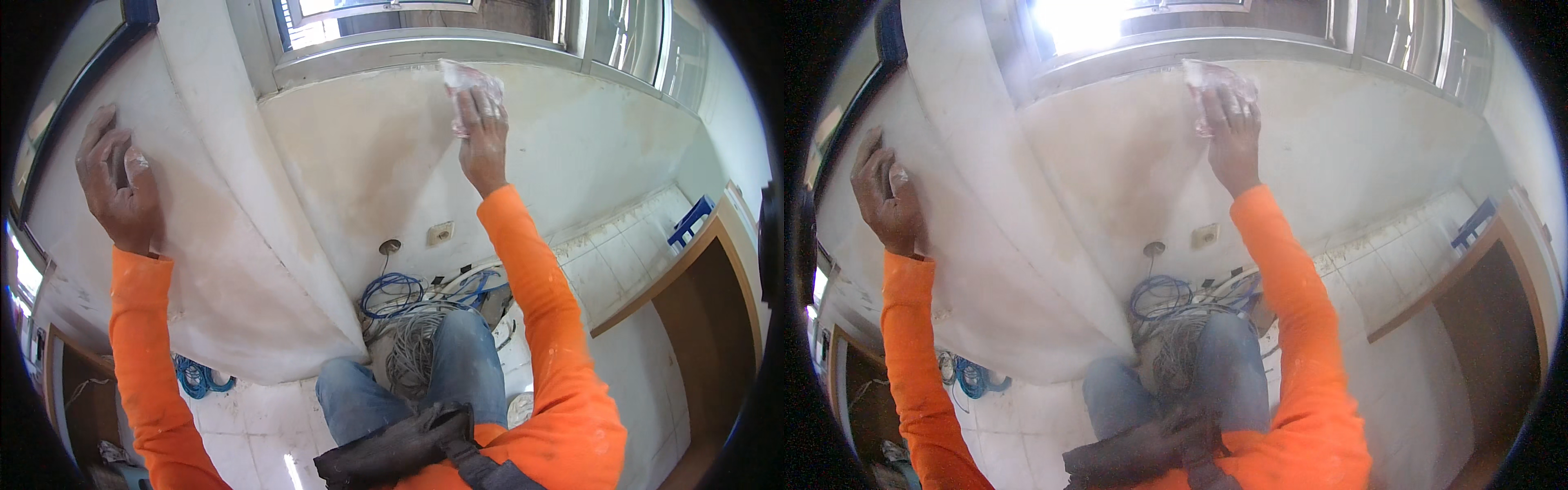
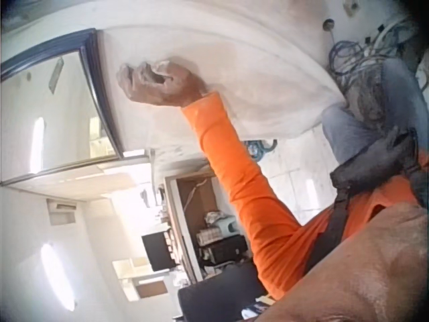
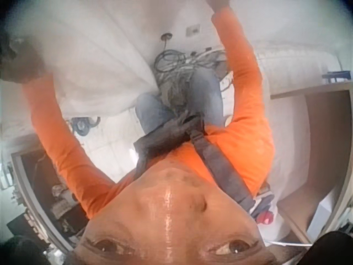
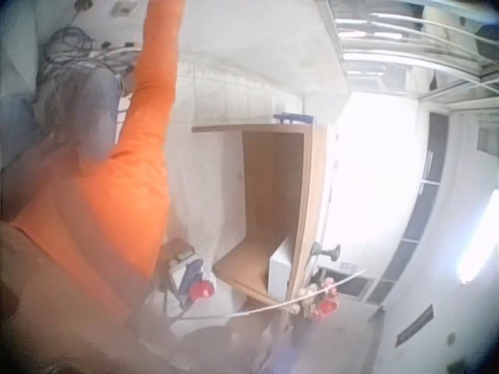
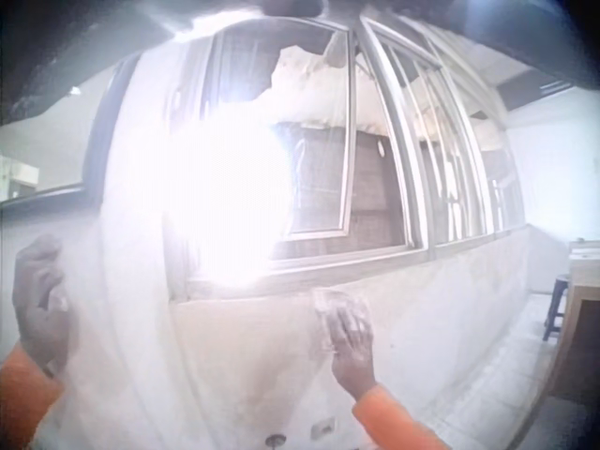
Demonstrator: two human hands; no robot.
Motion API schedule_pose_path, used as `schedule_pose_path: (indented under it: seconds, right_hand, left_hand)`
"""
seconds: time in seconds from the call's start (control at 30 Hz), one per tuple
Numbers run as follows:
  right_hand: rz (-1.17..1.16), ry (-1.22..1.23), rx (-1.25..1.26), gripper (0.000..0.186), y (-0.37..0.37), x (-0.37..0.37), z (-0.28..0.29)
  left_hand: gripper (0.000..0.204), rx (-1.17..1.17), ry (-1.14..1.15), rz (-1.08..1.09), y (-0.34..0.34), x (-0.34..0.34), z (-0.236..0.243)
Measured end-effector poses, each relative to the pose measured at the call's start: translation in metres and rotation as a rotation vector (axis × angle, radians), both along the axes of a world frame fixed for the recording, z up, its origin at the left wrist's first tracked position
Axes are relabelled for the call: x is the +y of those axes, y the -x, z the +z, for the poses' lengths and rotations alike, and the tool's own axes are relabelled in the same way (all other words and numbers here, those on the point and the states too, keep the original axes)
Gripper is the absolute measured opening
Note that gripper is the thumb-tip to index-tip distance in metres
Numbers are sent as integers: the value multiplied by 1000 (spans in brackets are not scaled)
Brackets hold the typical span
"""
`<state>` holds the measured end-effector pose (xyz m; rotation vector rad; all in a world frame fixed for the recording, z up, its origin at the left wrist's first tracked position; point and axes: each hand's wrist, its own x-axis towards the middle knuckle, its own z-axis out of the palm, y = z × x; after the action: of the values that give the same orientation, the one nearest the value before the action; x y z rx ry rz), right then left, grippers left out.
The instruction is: The person sands a wall with sandpaper, scoops putty from a bowl onto a board using a spatula, and applies the putty onto the wall with the board.
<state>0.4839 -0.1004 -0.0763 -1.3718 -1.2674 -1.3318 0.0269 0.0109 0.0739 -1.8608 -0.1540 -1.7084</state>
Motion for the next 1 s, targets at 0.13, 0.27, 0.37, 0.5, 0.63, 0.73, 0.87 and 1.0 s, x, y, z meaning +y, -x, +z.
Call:
schedule_pose_path:
  seconds: [0.13, 0.27, 0.37, 0.5, 0.63, 0.73, 0.87, 1.0]
  right_hand:
    - [-40, 147, -63, 69, -19, 56, -25]
    - [-68, 296, -15, 68, -14, 63, -117]
    - [55, 381, -27, 61, 11, 10, -197]
    - [-67, 215, 272, 56, 11, -41, -175]
    - [155, -162, 498, 49, -43, -52, -61]
    - [199, -223, 518, 49, -78, -29, -6]
    - [62, -178, 603, 51, -66, 16, 23]
    - [-234, -88, 443, 58, 44, 73, 1]
  left_hand:
    - [23, -38, 54, -66, -4, 3, -2]
    - [25, -2, 12, 52, -10, 2, -2]
    - [25, -11, -24, 82, -4, 2, -2]
    - [23, -32, -9, 20, 1, -5, 4]
    - [22, 14, -6, 32, -1, 3, -4]
    - [23, 19, -6, 27, 1, -1, 0]
    - [21, -33, 1, -52, -8, -5, -2]
    - [23, -33, 46, -68, -5, -4, -3]
